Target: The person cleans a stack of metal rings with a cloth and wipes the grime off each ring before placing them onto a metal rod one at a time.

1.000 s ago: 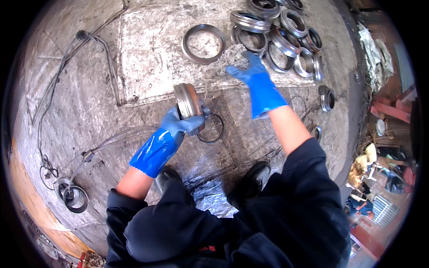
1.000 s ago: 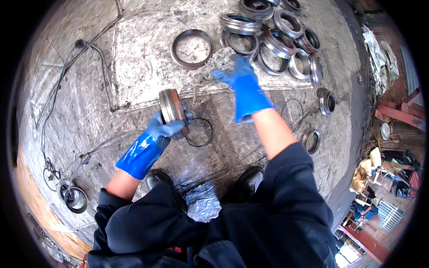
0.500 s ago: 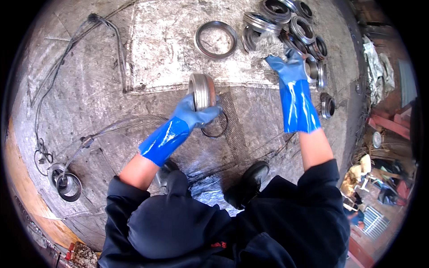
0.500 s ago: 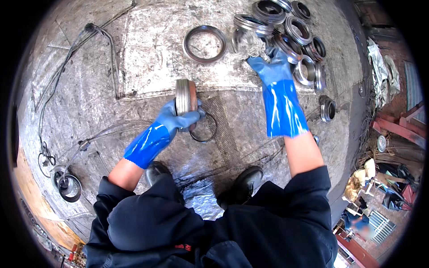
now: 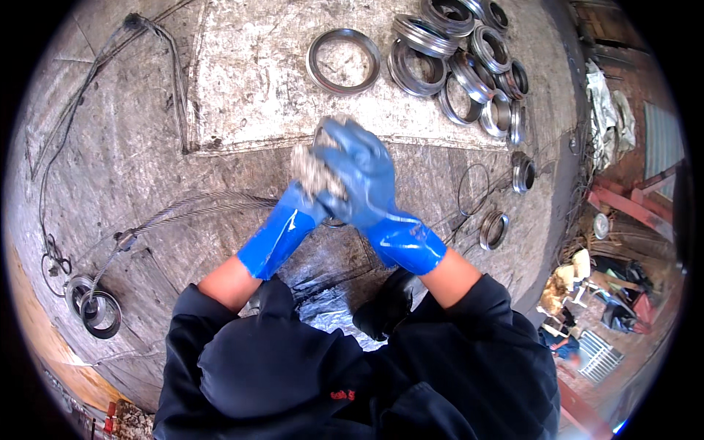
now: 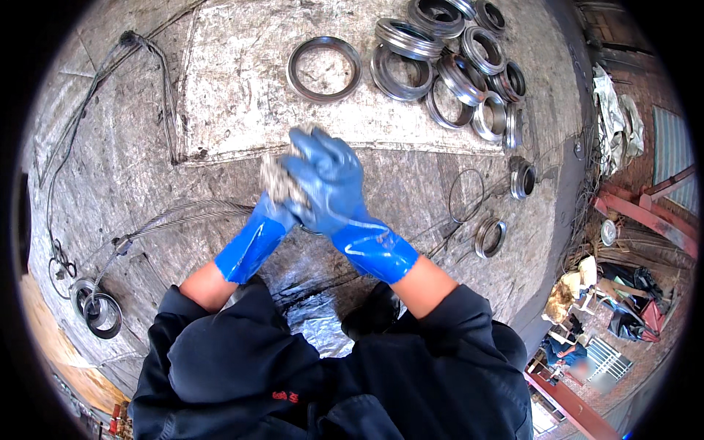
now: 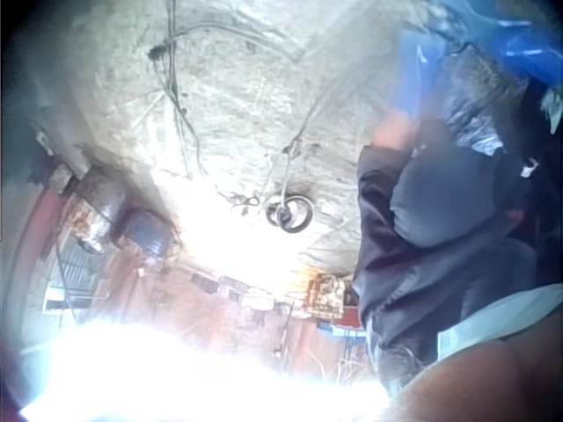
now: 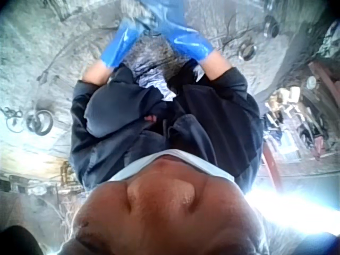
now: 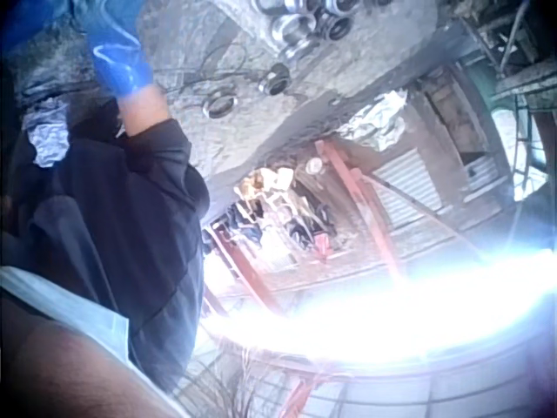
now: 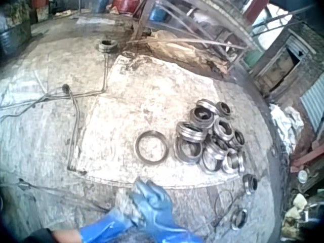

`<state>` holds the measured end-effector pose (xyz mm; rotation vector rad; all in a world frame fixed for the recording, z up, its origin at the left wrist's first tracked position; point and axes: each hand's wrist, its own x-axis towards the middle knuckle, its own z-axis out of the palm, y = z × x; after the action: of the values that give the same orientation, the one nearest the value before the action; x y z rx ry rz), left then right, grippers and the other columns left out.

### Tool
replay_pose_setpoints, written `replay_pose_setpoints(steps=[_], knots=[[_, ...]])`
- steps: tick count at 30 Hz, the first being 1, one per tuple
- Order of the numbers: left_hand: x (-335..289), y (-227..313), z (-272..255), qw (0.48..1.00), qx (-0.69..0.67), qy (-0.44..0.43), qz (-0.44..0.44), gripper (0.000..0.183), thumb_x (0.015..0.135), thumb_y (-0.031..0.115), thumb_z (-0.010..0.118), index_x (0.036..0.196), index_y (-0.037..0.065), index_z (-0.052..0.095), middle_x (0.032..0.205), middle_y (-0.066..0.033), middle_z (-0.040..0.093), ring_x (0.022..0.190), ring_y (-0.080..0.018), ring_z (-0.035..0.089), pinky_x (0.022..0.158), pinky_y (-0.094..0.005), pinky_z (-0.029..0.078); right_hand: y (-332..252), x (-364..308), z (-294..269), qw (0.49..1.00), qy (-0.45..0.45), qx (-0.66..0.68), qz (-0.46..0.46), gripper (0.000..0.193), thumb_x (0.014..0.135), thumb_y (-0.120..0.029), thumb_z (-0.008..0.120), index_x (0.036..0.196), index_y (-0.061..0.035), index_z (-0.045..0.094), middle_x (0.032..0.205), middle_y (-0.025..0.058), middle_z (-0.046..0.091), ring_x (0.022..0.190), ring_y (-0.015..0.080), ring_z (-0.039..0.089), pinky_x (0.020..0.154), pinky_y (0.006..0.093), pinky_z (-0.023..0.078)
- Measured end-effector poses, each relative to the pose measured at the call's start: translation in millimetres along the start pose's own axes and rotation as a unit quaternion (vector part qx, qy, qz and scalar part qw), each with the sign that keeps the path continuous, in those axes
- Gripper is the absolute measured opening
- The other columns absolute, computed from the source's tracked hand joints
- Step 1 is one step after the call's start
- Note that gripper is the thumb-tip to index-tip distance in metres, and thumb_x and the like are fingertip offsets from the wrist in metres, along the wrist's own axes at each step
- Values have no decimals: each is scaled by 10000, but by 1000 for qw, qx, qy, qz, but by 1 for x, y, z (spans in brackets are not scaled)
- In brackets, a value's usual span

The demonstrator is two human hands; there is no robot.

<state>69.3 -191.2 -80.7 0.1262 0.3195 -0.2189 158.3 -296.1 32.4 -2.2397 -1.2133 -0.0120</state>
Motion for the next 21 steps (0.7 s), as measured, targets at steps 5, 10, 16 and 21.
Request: replay_pose_setpoints(steps=[5,10,16,21], knots=[[-9,33,12,986,145,-49,-60,242,964,105,596,1170,-9,653,970,-102,713,869,-206,698,758,-308,574,18,71,5,930,-121,186,293,692,895,-548,648,1327,-10,600,1313,241,625,1223,359,606,1043,456,473],[-25,21,62,844,532,55,-45,371,787,66,827,1127,14,689,1011,-19,746,901,-98,692,808,-261,563,109,74,11,816,-246,279,443,768,856,-529,691,1372,30,577,1335,233,635,1219,307,619,1052,398,428],[-26,17,38,883,465,34,-42,378,807,110,831,1153,40,694,1050,-24,741,934,-104,690,830,-287,573,55,58,-3,953,-139,121,239,507,900,-428,689,1197,-17,662,1142,223,692,1032,362,675,891,453,527],[-27,7,-9,994,-6,10,-113,356,1014,186,499,1316,13,576,1293,-194,643,1091,-308,686,884,-466,602,-8,-1,-38,997,-56,1,-61,556,716,-200,775,1247,-74,670,1381,138,609,1155,312,659,940,464,569]])
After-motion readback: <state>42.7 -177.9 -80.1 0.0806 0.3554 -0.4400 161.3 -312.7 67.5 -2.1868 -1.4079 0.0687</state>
